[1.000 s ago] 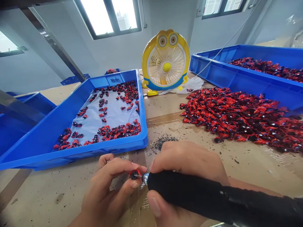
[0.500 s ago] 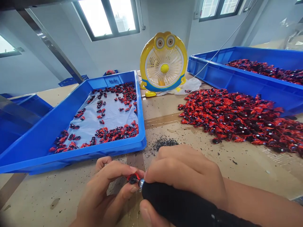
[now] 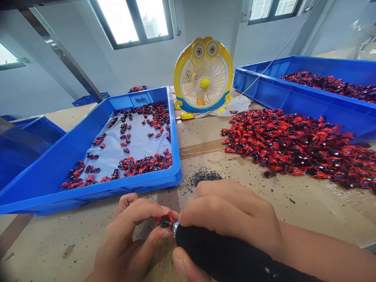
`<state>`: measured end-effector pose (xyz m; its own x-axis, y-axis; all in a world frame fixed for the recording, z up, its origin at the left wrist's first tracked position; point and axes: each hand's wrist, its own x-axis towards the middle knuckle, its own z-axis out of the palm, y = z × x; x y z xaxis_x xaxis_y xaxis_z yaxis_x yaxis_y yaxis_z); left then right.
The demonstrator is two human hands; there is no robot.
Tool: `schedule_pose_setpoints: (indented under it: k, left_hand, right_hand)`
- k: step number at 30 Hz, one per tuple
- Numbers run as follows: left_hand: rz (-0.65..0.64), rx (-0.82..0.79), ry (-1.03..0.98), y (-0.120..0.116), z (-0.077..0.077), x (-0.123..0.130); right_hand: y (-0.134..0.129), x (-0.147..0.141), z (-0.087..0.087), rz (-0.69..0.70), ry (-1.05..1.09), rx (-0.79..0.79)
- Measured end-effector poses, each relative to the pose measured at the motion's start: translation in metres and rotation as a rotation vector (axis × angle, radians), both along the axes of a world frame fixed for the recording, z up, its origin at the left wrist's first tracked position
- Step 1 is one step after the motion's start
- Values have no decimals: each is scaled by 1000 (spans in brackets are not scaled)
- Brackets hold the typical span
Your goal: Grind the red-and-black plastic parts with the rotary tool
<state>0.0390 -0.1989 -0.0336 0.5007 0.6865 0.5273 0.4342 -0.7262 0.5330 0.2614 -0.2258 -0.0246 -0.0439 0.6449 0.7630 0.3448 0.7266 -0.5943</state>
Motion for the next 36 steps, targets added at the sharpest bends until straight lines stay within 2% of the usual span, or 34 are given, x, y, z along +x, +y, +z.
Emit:
schedule_pose_setpoints:
  k: [14, 23, 36]
  left_hand:
    - [28, 30, -28, -1, 4, 5]
    - [29, 7, -33, -5, 1, 1]
    - [24, 25, -13, -4, 2, 0]
  right_hand:
    - [2, 1, 4, 7, -33, 3]
    - [4, -1, 5, -19, -16, 53]
    - [1, -8, 6, -34, 23, 4]
